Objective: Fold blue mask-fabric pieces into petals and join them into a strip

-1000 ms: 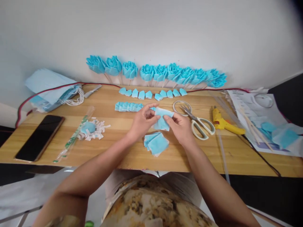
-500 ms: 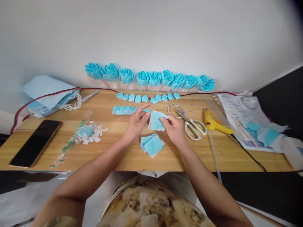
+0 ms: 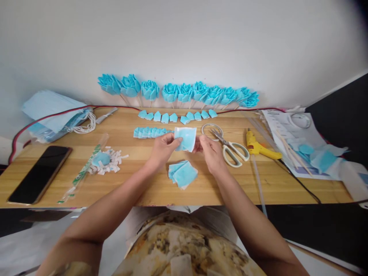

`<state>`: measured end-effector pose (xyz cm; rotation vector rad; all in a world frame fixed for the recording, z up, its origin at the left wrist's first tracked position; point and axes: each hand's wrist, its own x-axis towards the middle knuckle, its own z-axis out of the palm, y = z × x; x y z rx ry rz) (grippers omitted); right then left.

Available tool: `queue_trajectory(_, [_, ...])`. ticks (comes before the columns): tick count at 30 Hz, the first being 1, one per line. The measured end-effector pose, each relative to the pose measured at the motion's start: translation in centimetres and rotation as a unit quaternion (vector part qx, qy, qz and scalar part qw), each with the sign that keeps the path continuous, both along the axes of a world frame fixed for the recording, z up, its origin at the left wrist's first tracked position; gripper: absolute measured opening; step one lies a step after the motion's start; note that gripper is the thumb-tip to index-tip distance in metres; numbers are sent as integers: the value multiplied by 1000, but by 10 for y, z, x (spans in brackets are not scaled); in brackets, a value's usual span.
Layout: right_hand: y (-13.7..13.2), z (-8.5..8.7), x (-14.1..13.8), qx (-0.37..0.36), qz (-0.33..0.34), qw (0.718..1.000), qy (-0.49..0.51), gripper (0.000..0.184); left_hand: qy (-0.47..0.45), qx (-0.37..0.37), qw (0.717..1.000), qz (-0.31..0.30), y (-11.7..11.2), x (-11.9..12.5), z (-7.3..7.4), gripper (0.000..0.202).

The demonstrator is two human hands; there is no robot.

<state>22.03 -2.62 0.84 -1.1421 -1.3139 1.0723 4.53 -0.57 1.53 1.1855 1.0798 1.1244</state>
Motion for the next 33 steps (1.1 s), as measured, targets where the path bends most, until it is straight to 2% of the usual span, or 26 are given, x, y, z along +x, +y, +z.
queue_trajectory(4, [-1, -1, -1, -31, 39, 998, -40, 47, -9, 16, 1000, 5, 0, 0, 2, 28])
queue_trajectory(9, [-3, 2, -4, -26, -4, 998, -58, 33, -5, 54, 998, -33, -1, 0, 5, 33])
queue_trajectory(14, [-1, 2, -4, -13, -45, 997, -54, 33, -21, 38, 997, -58, 0, 0, 2, 52])
queue_trajectory(17, [0, 3, -3, -7, -59, 997, -57, 33, -19, 53, 996, -64, 1, 1, -2, 59])
queue_trajectory(22, [-3, 6, -5, 1, -62, 995, -83, 34, -7, 62, 996, -58, 1, 3, -6, 53])
queue_trajectory(27, [-5, 9, -5, -1, -53, 994, -97, 34, -13, 63, 997, -50, 1, 1, -2, 53])
queue_trajectory(33, [-5, 9, -4, -6, -44, 995, -94, 35, -51, 21, 997, -61, 3, -2, 1, 51])
